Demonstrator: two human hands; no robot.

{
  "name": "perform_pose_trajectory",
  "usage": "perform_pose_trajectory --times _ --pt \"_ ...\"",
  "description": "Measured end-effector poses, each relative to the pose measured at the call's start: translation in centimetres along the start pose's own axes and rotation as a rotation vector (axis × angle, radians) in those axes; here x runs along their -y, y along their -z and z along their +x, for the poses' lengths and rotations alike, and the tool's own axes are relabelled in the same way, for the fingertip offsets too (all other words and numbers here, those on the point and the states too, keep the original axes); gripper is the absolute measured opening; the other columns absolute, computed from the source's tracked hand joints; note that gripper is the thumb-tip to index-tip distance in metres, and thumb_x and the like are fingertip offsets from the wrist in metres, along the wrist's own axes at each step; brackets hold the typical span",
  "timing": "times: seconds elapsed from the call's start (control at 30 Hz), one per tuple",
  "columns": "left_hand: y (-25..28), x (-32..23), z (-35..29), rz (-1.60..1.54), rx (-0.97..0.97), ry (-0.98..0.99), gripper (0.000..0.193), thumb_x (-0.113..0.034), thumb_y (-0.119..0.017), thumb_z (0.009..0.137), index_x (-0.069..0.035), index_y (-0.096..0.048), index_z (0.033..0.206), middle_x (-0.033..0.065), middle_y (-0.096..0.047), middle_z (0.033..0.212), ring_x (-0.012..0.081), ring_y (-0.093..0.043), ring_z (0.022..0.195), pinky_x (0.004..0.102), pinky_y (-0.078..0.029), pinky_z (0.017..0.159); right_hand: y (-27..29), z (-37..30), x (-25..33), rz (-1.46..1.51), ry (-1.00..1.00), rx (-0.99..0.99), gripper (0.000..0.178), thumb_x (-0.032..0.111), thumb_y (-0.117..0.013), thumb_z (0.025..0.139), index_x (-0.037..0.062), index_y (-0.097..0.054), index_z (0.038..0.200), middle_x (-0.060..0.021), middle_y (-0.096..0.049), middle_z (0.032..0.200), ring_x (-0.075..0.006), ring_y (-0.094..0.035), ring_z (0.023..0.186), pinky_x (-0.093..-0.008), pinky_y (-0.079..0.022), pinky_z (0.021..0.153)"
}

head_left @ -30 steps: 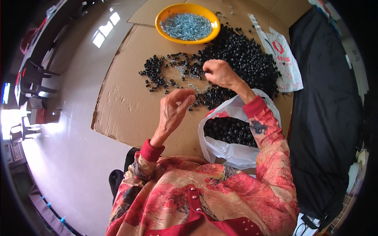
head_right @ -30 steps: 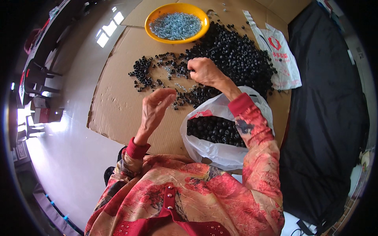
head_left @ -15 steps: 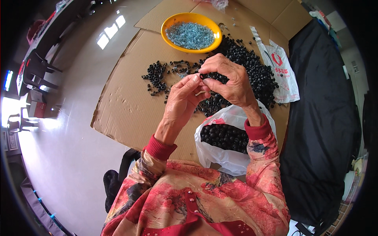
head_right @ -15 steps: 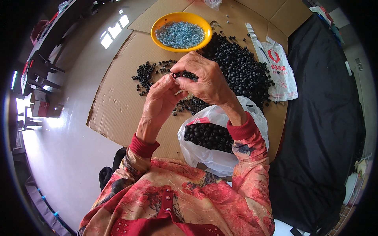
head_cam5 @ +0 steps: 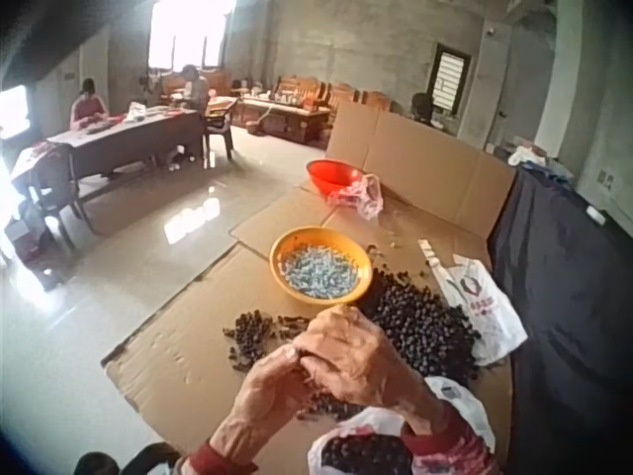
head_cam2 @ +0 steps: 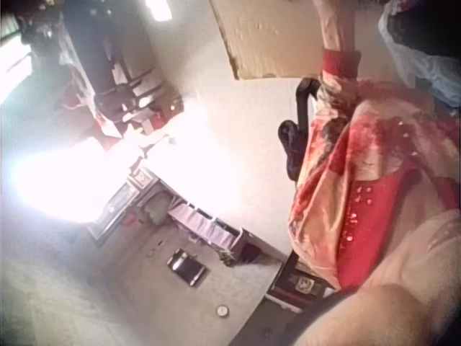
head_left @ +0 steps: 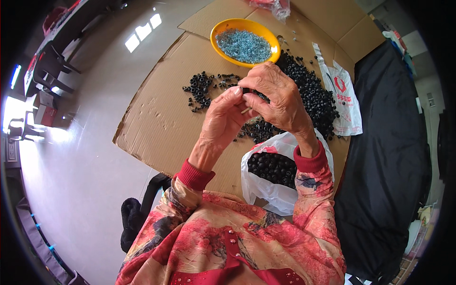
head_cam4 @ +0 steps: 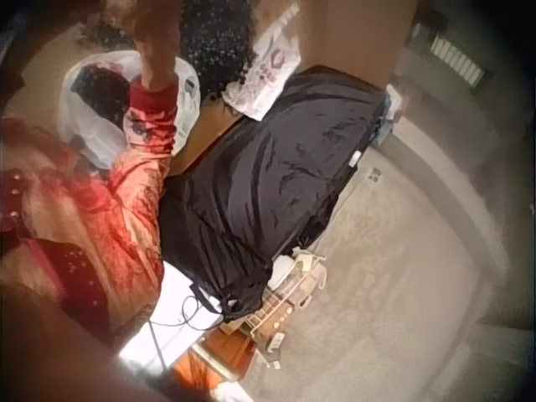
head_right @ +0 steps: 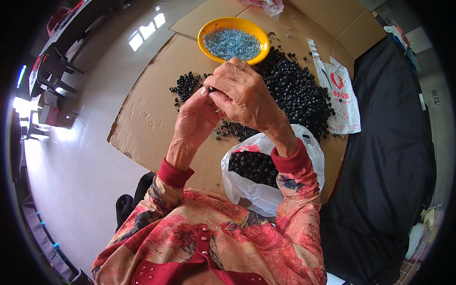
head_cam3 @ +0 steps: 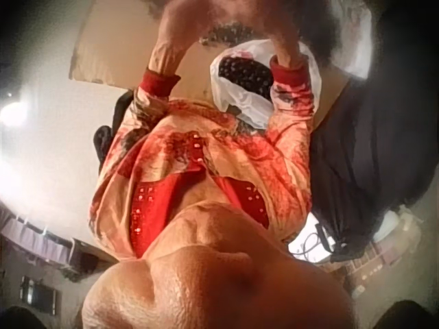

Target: The person is manually inserting small silver rings into black plastic components while sitting on the floor.

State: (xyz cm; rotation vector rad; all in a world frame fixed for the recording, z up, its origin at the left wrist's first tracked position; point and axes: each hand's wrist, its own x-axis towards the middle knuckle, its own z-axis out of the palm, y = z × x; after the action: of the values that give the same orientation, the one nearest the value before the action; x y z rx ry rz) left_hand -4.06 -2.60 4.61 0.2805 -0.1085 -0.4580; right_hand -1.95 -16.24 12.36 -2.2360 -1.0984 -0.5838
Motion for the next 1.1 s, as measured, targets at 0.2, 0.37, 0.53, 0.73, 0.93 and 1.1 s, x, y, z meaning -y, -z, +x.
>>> perform_pose_trajectory --times 0.2,0.37,0.53,0.73,0.93,1.1 --pt "-0.2 -0.3 -0.1 -0.034 0.053 -0.034 0.021 -0.022 -0.05 0.092 -0.004 -0.053 0.102 0.0035 -0.059 0.091 0.0147 -0.058 0.083 0.0342 -0.05 0.076 -0.7 -0.3 -0.1 0.289 -0.143 -0.085 0.019 0.004 -0.067 0.073 0.0045 -0.062 0.092 -0.0078 -0.06 0.091 -0.0203 -0.059 0.085 -0.0308 -0.048 0.075" --pt "-0.3 -0.1 -0.1 -0.145 0.123 0.005 0.021 -0.02 -0.051 0.091 -0.004 -0.052 0.104 0.0032 -0.058 0.091 0.0145 -0.057 0.083 0.0353 -0.05 0.076 -1.0 -0.7 -0.2 0.389 -0.207 -0.09 0.017 0.008 -0.064 0.078 0.0045 -0.062 0.094 -0.0089 -0.06 0.095 -0.0197 -0.059 0.087 -0.03 -0.047 0.077" --pt "-0.5 -0.2 -0.2 -0.12 0.096 0.019 0.019 -0.018 -0.053 0.09 -0.004 -0.052 0.103 0.0027 -0.057 0.091 0.014 -0.057 0.083 0.0363 -0.05 0.077 -1.4 -1.2 -0.3 0.471 -0.244 -0.097 0.016 0.011 -0.061 0.08 0.0045 -0.061 0.095 -0.0093 -0.06 0.097 -0.0206 -0.059 0.088 -0.0304 -0.047 0.078" --pt "-0.4 0.2 -0.5 -0.129 0.099 0.003 0.02 -0.02 -0.053 0.09 -0.005 -0.053 0.102 0.0035 -0.058 0.094 0.0144 -0.058 0.085 0.036 -0.05 0.078 -1.4 -1.1 0.1 0.488 -0.252 -0.112 0.016 0.012 -0.062 0.08 0.0044 -0.059 0.094 -0.0091 -0.06 0.096 -0.0206 -0.059 0.087 -0.031 -0.047 0.078" --pt "-0.5 -0.9 0.3 0.032 0.055 -0.105 0.02 -0.019 -0.053 0.089 -0.005 -0.053 0.103 0.0037 -0.059 0.095 0.0142 -0.058 0.089 0.0355 -0.049 0.079 -0.8 0.7 -0.2 0.204 -0.04 -0.068 0.017 0.003 -0.061 0.071 0.0039 -0.059 0.088 -0.0094 -0.059 0.092 -0.0279 -0.058 0.085 -0.0349 -0.047 0.078" --pt "-0.6 -2.2 0.7 0.023 0.026 -0.188 0.017 -0.017 -0.053 0.088 -0.004 -0.058 0.097 0.0054 -0.061 0.09 0.0161 -0.058 0.086 0.0356 -0.049 0.079 -0.3 1.1 -1.1 0.335 -0.146 -0.03 0.024 0.009 -0.065 0.074 0.0045 -0.061 0.097 -0.008 -0.061 0.091 -0.0189 -0.059 0.086 -0.03 -0.048 0.077"
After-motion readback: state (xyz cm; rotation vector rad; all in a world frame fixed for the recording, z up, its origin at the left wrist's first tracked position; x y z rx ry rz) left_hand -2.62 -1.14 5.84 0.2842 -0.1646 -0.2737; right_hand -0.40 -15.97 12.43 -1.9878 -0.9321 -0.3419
